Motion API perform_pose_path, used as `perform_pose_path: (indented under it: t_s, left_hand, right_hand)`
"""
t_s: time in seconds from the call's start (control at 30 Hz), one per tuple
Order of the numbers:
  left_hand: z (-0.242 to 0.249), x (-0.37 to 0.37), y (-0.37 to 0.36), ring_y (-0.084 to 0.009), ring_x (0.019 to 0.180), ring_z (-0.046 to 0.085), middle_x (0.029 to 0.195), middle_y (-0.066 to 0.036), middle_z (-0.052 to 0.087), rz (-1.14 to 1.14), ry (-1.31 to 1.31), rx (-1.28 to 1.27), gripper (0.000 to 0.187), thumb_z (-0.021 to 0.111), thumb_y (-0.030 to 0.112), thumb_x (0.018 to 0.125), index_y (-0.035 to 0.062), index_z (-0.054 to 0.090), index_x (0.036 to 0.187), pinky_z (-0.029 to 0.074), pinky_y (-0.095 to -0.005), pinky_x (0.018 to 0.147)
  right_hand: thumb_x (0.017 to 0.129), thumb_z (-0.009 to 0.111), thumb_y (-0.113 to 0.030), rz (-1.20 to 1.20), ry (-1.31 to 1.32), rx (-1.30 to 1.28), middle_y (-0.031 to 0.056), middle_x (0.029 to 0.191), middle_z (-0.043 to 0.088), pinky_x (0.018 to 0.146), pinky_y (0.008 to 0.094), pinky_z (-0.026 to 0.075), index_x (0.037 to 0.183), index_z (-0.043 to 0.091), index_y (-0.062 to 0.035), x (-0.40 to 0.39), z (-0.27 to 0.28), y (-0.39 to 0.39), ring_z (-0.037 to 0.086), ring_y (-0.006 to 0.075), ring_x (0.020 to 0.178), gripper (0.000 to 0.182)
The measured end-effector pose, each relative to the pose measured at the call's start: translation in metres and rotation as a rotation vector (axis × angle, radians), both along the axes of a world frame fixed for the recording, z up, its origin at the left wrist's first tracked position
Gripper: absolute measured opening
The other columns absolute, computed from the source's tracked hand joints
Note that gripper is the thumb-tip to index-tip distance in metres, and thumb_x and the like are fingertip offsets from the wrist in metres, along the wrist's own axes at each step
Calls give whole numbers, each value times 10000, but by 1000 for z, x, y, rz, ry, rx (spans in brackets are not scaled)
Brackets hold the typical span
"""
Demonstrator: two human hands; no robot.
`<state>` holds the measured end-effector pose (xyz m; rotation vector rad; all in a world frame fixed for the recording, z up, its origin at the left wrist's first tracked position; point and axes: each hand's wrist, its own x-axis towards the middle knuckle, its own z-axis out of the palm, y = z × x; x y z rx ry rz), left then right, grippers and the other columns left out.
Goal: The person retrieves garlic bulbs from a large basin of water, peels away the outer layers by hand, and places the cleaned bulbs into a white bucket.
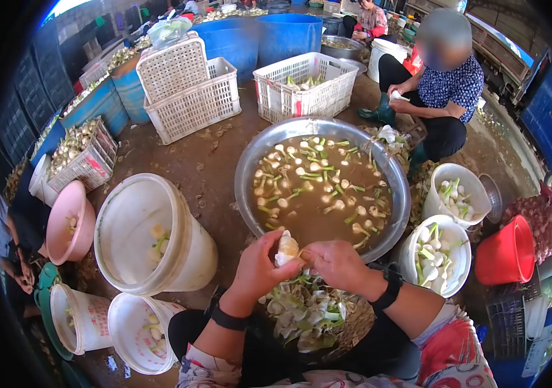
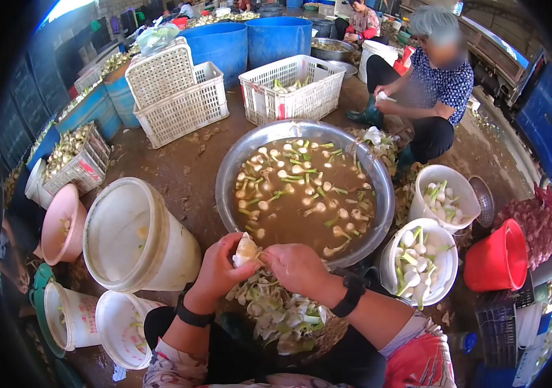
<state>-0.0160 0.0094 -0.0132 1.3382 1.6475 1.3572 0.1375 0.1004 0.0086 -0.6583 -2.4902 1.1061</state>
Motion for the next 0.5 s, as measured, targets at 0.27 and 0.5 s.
perform_pose_path:
  t_s: [0.27, 0.5]
  left_hand:
    - [-2, 1, 0, -166, 723, 565, 791, -101, 575, 4, 280, -96, 502, 678, 208, 637, -18, 485, 1042, 447, -297, 662]
    - [-7, 10, -5, -207, 791, 565, 871, -159, 571, 41, 22, 32, 521, 646, 182, 651, -24, 440, 1083, 443, -308, 698]
  right_hand:
    - [857, 454, -286, -289, -62, -761, 59, 587, 555, 461, 247, 429, 768, 560, 7, -3, 10, 1, 528, 120, 465, 325]
    - [778, 428, -142, -35, -171, 197, 138, 719, 549, 590, 406, 441, 789, 536, -68, 1, 14, -10, 540, 327, 662, 131]
